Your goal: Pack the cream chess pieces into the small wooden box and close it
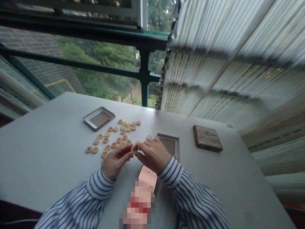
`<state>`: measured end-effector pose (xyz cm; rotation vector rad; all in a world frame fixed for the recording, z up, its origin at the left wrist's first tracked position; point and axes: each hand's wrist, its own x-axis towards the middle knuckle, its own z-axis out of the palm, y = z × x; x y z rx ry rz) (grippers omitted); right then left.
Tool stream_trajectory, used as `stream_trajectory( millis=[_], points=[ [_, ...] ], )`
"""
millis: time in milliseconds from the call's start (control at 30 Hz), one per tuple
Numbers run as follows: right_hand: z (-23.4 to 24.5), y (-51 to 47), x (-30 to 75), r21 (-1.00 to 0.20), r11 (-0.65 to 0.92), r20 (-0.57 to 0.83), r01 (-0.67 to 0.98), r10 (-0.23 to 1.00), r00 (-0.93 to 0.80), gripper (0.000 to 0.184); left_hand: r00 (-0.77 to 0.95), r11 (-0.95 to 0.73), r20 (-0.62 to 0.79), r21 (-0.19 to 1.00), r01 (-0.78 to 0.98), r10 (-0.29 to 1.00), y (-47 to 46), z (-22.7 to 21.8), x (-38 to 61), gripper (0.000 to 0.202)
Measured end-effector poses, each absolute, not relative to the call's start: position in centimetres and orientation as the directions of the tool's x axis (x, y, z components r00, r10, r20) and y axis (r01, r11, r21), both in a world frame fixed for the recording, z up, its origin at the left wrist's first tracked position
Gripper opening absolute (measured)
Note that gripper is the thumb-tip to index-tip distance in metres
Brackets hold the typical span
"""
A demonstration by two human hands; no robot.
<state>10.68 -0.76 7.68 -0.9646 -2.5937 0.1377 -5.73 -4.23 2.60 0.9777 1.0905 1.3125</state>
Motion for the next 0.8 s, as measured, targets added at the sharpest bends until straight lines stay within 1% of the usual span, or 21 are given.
stream_trajectory(
  millis=[200, 367, 600, 800],
  points=[
    [7.7, -0.9, 11.5, -0.24, 0.771, 0.309, 0.589, 0.636, -0.707, 0.028, -0.019, 0.046, -0.051, 0.974, -0.224, 0.999, -4.4, 2.8, -5.8, 0.033],
    [8.8, -0.4, 13.2, -0.233, 0.726, 0.339, 0.647, 0.684, -0.646, 0.03, -0.04, 0.041, -0.05, 0.979, -0.2, 0.998, -4.1, 3.2, -5.9, 0.032],
    [9.8, 0.0, 16.2, -0.244, 0.645, 0.363, 0.724, 0.753, -0.549, 0.027, -0.015, 0.006, -0.009, 0.99, -0.143, 1.0, -3.1, 4.0, -4.9, 0.029],
    [9.6, 0.0, 16.9, -0.229, 0.622, 0.358, 0.749, 0.769, -0.529, 0.025, 0.032, -0.012, 0.017, 0.989, -0.149, 0.999, -1.8, 4.6, -3.2, 0.028]
  ],
)
